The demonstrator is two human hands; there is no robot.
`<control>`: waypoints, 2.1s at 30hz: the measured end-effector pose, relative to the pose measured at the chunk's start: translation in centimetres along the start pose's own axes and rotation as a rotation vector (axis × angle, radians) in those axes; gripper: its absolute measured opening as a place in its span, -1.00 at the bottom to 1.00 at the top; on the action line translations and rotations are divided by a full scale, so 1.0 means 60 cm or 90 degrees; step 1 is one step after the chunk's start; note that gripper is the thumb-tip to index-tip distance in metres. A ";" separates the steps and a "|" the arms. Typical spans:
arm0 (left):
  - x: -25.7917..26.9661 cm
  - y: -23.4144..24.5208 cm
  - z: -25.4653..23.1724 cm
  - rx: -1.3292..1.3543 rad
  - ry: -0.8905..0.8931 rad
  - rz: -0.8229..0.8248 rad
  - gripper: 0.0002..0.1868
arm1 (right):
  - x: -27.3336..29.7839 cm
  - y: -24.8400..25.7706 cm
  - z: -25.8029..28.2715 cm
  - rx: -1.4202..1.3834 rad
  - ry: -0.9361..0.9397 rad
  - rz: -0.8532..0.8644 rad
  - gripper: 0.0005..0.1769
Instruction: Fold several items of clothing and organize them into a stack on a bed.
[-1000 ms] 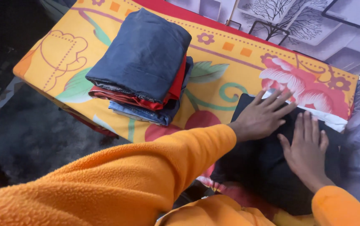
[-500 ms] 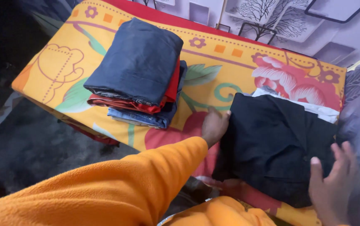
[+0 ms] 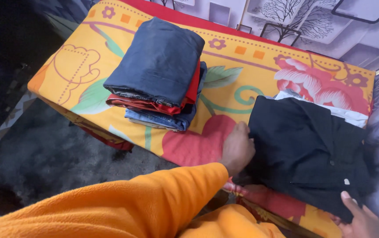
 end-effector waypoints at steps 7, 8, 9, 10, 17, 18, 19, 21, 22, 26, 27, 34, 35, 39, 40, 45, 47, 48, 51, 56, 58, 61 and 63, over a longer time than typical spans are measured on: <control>0.138 -0.075 -0.150 -0.209 -0.491 0.107 -0.49 | -0.005 0.129 0.119 -1.009 -0.562 -0.184 -0.58; 0.145 -0.112 -0.141 -0.244 -0.522 0.153 -0.45 | -0.006 0.139 0.126 -1.015 -0.553 -0.191 -0.57; 0.144 -0.122 -0.135 -0.241 -0.524 0.154 -0.45 | 0.000 0.130 0.111 -1.013 -0.553 -0.193 -0.57; 0.134 -0.133 -0.120 -0.303 -0.471 0.138 -0.49 | 0.008 0.122 0.095 -0.990 -0.565 -0.197 -0.58; 0.080 -0.108 -0.104 -0.214 -0.285 0.200 -0.85 | 0.018 0.258 0.279 -0.138 -0.250 -0.428 -0.61; 0.070 -0.120 -0.094 -0.216 -0.284 0.198 -0.85 | 0.008 0.250 0.293 -0.141 -0.249 -0.427 -0.61; 0.065 -0.139 -0.087 -0.153 -0.277 0.232 -0.83 | -0.005 0.211 0.288 -0.310 -0.320 -0.307 -0.71; 0.054 -0.160 -0.077 -0.093 -0.269 0.261 -0.80 | -0.024 0.155 0.297 -0.480 -0.378 -0.176 -0.77; 0.049 -0.163 -0.075 0.014 -0.251 0.282 -0.79 | -0.029 0.129 0.295 -0.574 -0.421 -0.153 -0.77; 0.070 -0.136 -0.101 -0.021 -0.267 0.253 -0.74 | -0.029 0.035 0.231 -0.750 -0.508 -0.142 -0.76; 0.077 -0.133 -0.103 -0.020 -0.268 0.253 -0.74 | -0.034 0.026 0.224 -0.750 -0.507 -0.143 -0.76; 0.105 -0.164 -0.107 -0.376 -0.406 0.195 -0.76 | -0.031 0.032 0.288 -0.881 -0.598 -0.068 -0.72; 0.103 -0.160 -0.106 -0.318 -0.380 0.209 -0.83 | -0.032 0.044 0.303 -0.848 -0.582 -0.064 -0.70; 0.107 -0.153 -0.104 -0.317 -0.419 0.116 -0.84 | -0.026 0.012 0.284 -0.806 -0.601 -0.050 -0.71; 0.108 -0.143 -0.103 -0.363 -0.411 0.073 -0.70 | -0.024 -0.005 0.276 -0.846 -0.618 -0.045 -0.77; 0.097 -0.138 -0.094 -0.413 -0.391 0.105 -0.61 | -0.043 -0.019 0.258 -0.980 -0.600 -0.013 -0.80; 0.090 -0.132 -0.101 -0.280 -0.387 0.153 -0.73 | -0.053 0.005 0.270 -0.972 -0.577 0.016 -0.75; 0.083 -0.133 -0.101 -0.281 -0.387 0.152 -0.73 | -0.055 0.020 0.281 -0.973 -0.576 0.016 -0.75; 0.067 -0.140 -0.094 -0.156 -0.326 0.233 -0.65 | -0.062 0.059 0.310 -0.924 -0.572 0.000 -0.74; 0.066 -0.133 -0.112 -0.040 -0.334 0.286 -0.61 | -0.081 0.109 0.347 -0.906 -0.445 -0.134 -0.75; 0.065 -0.138 -0.114 -0.060 -0.356 0.281 -0.61 | -0.082 0.121 0.354 -0.858 -0.446 -0.133 -0.73; 0.068 -0.141 -0.118 -0.089 -0.376 0.279 -0.62 | -0.082 0.142 0.366 -0.761 -0.457 -0.124 -0.71; 0.067 -0.143 -0.116 -0.100 -0.372 0.281 -0.63 | -0.083 0.145 0.361 -0.714 -0.464 -0.115 -0.71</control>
Point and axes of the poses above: each hand's wrist, its own x-axis away from the middle knuckle, its own y-axis out of the back of the hand, z = x × y, the point moved 8 cm from there along -x, towards the middle knuckle, and after that the axes turned 15 degrees about -x, right-handed, at the moved point
